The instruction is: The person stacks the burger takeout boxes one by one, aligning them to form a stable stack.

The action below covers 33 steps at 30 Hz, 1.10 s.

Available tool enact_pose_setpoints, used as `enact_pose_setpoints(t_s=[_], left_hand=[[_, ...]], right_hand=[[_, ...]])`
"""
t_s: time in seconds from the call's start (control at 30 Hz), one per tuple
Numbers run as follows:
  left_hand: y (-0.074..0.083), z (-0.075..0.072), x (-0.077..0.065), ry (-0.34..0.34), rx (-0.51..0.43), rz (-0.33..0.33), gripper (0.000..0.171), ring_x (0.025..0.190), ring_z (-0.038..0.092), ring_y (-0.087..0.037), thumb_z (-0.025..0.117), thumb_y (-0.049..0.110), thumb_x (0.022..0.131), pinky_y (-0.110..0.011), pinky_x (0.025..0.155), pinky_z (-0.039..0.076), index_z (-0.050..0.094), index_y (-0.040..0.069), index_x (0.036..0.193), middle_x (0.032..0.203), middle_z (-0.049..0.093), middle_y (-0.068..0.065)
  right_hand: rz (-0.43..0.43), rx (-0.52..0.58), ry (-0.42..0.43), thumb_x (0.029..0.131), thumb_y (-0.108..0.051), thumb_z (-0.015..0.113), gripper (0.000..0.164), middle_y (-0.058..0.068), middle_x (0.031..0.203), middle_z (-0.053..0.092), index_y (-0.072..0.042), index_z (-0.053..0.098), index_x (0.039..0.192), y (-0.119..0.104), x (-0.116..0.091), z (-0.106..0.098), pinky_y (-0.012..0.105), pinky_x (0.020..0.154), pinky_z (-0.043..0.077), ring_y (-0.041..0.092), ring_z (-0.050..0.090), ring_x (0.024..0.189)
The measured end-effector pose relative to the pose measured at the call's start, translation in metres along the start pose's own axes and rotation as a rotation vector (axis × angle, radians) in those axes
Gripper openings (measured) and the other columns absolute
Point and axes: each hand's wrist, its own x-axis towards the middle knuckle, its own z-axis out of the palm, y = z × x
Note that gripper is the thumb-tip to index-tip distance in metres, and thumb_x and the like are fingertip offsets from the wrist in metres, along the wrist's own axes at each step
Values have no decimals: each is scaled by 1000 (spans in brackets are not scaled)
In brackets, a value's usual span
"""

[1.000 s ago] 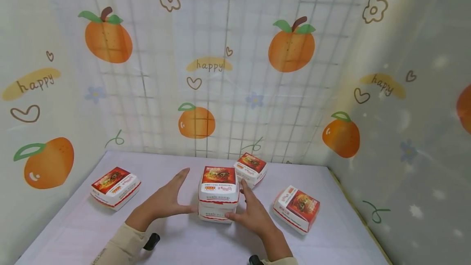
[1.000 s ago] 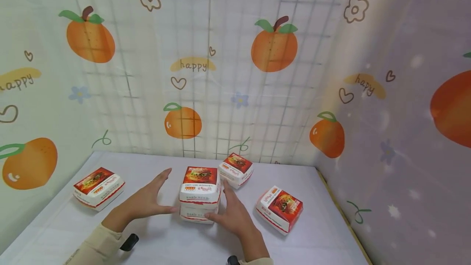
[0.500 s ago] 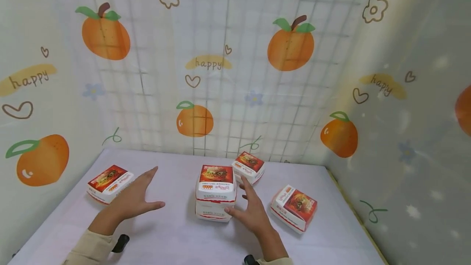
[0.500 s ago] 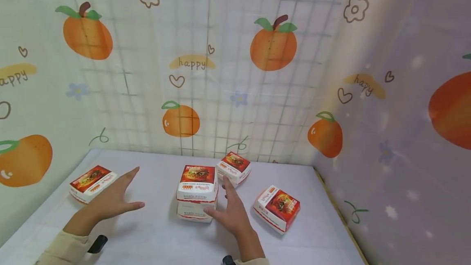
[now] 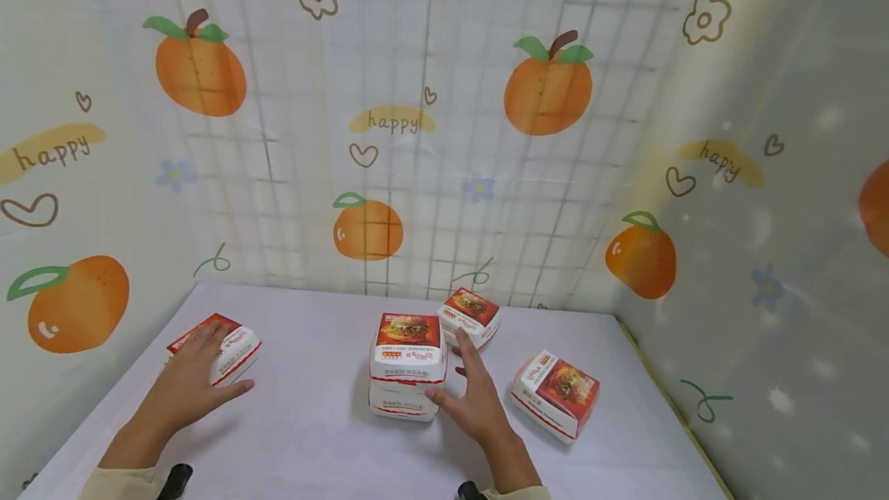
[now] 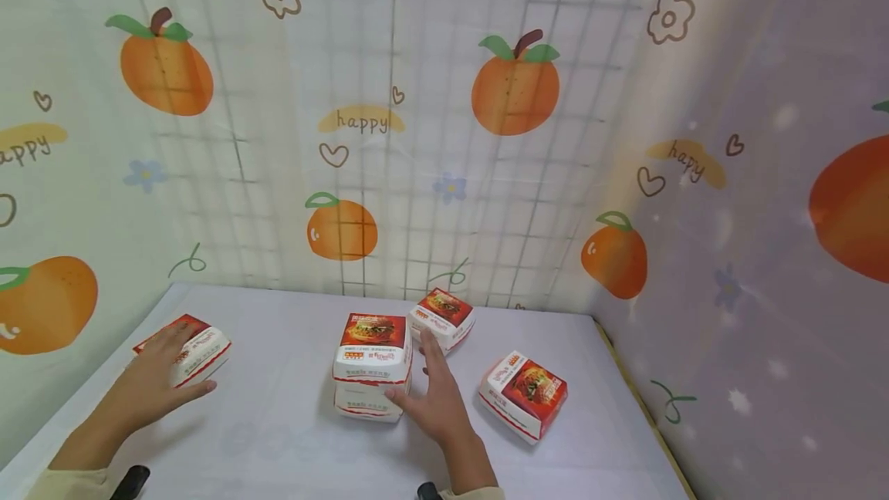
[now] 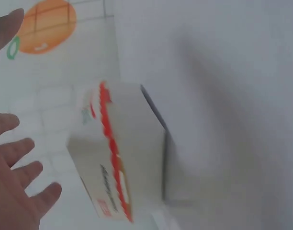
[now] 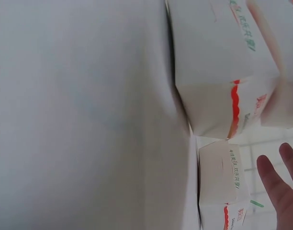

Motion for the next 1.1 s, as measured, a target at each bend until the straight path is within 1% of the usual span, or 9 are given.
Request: enact_pose_setpoints(t_s=[0.07,0.17,0.23,0.33,0.5,0.67,0.83,1.0,1.1], left_hand=[[-7,1,-4,22,31,-40,115,133,25,-50,68,74,72,-72,98,26,32,-6,146,148,31,-28],[-16,4,-9,37,80,-121,120,129,27,-54,64,79,69,-74,94,27,31,-8,145,144,31,-34],[-21,5,-12,24,93,-182,126,127,24,-58,62,82,68,-76,92,26,27,-11,146,142,27,-39],[-26,7,-15,-2,60,-268,134,127,17,-62,62,84,65,-77,92,22,17,-12,148,142,16,-45],[-31,8,-18,-46,-33,-372,143,128,7,-65,68,80,62,-79,92,17,0,-9,150,143,1,-48],[-36,9,-21,-77,-56,-407,145,124,13,-66,70,79,62,-80,88,23,-4,-9,149,141,2,-50],[-43,14,-19,-119,-86,-427,146,119,18,-68,72,76,63,-81,85,27,-9,-10,148,139,1,-50],[-46,16,-13,-167,-129,-456,146,116,20,-69,75,71,64,-79,89,27,-13,-11,146,137,1,-50],[-47,17,-12,-156,-135,-442,143,114,23,-68,77,68,64,-78,89,28,-10,-12,146,136,3,-49]], right_hand=[[-13,-13,-4,76,-55,77,105,-3,161,15,-35,12,156,0,1,0,48,99,44,27,37,136],[10,-31,-13,75,-61,74,105,-7,161,12,-40,10,155,0,2,0,46,99,45,23,37,136],[31,-34,-21,74,-64,74,105,-10,161,12,-41,10,155,0,2,1,45,100,44,22,36,137],[51,-31,-29,73,-65,74,107,-12,160,11,-40,11,155,1,2,1,45,100,43,21,36,137],[24,-30,-23,73,-64,74,107,-10,160,13,-34,14,156,1,3,1,46,100,44,20,35,137],[27,-25,-21,72,-65,74,106,-10,160,14,-40,13,155,-1,3,2,44,101,44,18,32,139],[44,-28,-40,72,-67,73,105,-8,160,16,-41,14,154,-1,4,4,44,102,42,18,26,142],[37,-30,-47,72,-67,73,107,-6,160,18,-33,17,156,-1,6,3,44,102,42,17,26,142],[24,-27,-50,72,-65,74,108,-4,160,19,-28,19,157,-1,6,3,44,102,42,17,28,141]])
